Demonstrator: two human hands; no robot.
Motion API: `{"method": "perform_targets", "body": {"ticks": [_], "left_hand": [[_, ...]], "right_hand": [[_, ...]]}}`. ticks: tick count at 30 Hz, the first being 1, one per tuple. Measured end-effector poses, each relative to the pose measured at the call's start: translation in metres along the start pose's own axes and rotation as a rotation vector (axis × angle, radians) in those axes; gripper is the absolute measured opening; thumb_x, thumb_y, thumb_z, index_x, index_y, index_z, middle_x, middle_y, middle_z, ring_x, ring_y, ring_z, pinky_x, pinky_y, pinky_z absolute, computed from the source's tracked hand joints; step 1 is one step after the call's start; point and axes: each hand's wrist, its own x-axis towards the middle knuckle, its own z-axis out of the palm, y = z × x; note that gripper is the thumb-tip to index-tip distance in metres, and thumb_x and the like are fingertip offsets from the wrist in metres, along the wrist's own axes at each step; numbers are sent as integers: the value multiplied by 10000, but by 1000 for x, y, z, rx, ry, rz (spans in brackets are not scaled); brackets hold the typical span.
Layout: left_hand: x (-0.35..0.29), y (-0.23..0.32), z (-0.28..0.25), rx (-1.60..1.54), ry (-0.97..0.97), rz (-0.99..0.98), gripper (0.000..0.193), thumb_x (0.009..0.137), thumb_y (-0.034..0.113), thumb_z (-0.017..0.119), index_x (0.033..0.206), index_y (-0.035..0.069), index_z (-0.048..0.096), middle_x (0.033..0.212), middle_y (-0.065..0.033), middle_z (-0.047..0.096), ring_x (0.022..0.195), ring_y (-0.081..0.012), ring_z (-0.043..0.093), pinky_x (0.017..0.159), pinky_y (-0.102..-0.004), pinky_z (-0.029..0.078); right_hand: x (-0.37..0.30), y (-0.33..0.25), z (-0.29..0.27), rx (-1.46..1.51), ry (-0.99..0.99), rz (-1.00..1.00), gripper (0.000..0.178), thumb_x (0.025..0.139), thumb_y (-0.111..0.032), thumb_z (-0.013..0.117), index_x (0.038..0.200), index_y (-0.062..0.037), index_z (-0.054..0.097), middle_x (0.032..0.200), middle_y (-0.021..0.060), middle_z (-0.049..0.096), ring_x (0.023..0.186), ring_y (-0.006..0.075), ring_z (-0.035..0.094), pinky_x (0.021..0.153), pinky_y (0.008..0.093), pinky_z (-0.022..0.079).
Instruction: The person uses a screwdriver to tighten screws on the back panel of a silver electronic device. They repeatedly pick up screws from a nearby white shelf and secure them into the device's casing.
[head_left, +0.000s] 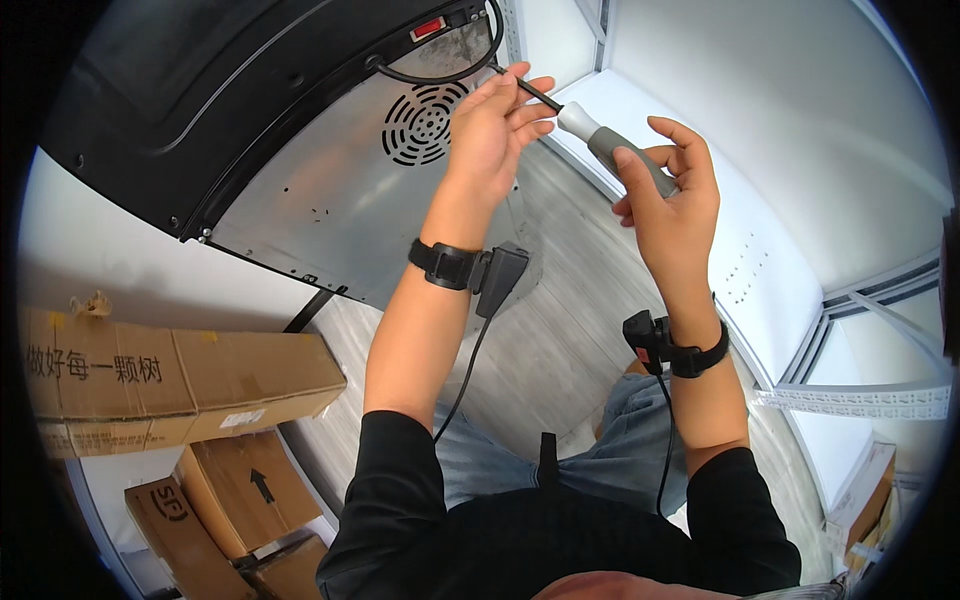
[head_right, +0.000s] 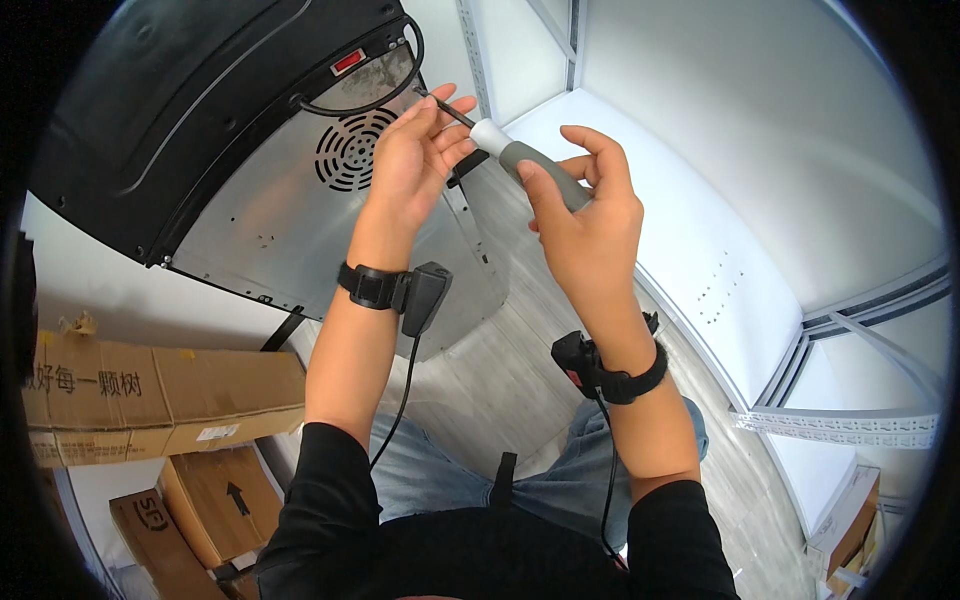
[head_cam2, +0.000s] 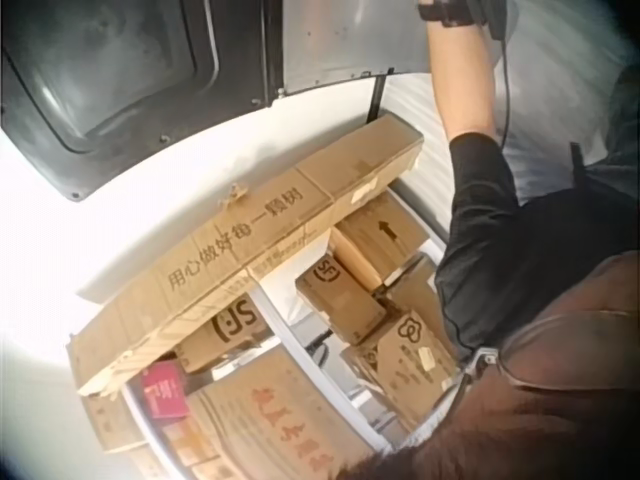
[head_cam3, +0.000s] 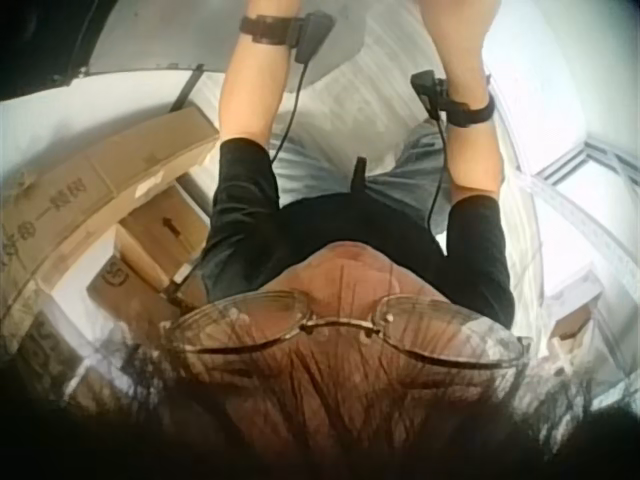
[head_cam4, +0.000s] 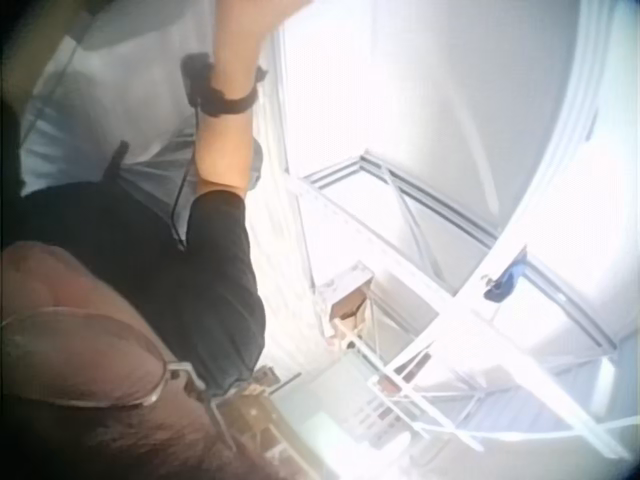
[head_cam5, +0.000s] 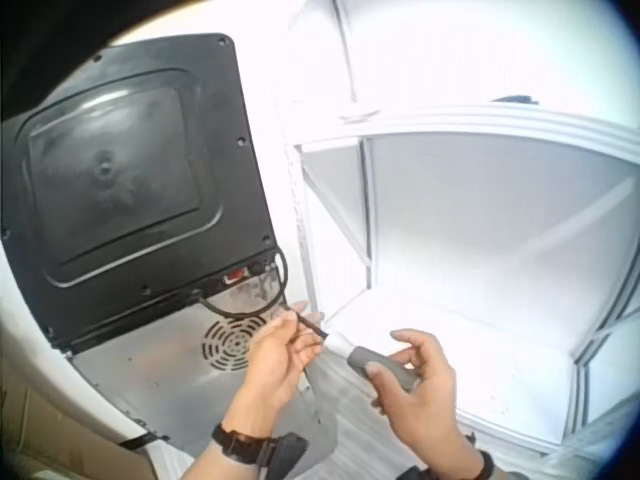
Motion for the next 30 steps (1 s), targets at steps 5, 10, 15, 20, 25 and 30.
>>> {"method": "perform_targets", "body": {"ticks": [5, 10, 15, 20, 25, 30], "left_hand": [[5, 1, 0, 1, 26, 3, 249, 985, 151, 388, 1109, -36, 497, 993, -168, 618, 796, -233, 637, 688, -302, 540], [8, -1, 5, -21, 77, -5, 209, 979, 171, 423, 1025, -13, 512, 967, -156, 618, 773, -217, 634, 685, -296, 546], [10, -2, 6, -70, 79, -22, 201, 973, 169, 445, 1019, -13, 513, 975, -147, 615, 797, -209, 627, 701, -292, 546], [5, 0, 4, -146, -50, 5, 205, 966, 148, 458, 1059, -30, 499, 1007, -157, 609, 852, -220, 622, 703, -293, 543], [9, 5, -3, -18, 11, -8, 204, 952, 137, 492, 1065, -33, 502, 987, -149, 619, 826, -196, 620, 700, -283, 535], [13, 3, 0, 9, 82, -39, 165, 938, 164, 538, 957, 0, 543, 931, -120, 629, 721, -134, 572, 657, -254, 509]], "right_hand": [[2, -1, -4, -11, -119, 126, 390, 799, -94, 685, 1127, -14, 489, 817, 56, 592, 590, 88, 553, 523, 210, 451], [1, 2, -14, 107, -115, -102, 468, 752, 39, 646, 1171, -31, 451, 1147, 110, 470, 812, 126, 575, 661, 235, 498], [-1, 3, -9, -27, -11, -314, 366, 871, -51, 588, 1208, -23, 447, 946, 106, 559, 611, 112, 587, 567, 231, 497], [3, 5, -10, -199, 20, -191, 341, 956, -236, 504, 1200, -6, 446, 697, 75, 556, 554, 109, 546, 513, 242, 419], [-8, -3, -1, -140, -3, -240, 443, 904, -148, 576, 1257, 9, 359, 865, 110, 565, 674, 140, 566, 599, 255, 438], [-2, 5, -7, -44, -32, -269, 471, 884, -135, 601, 1254, 16, 352, 917, 127, 570, 724, 139, 573, 634, 250, 449]]}}
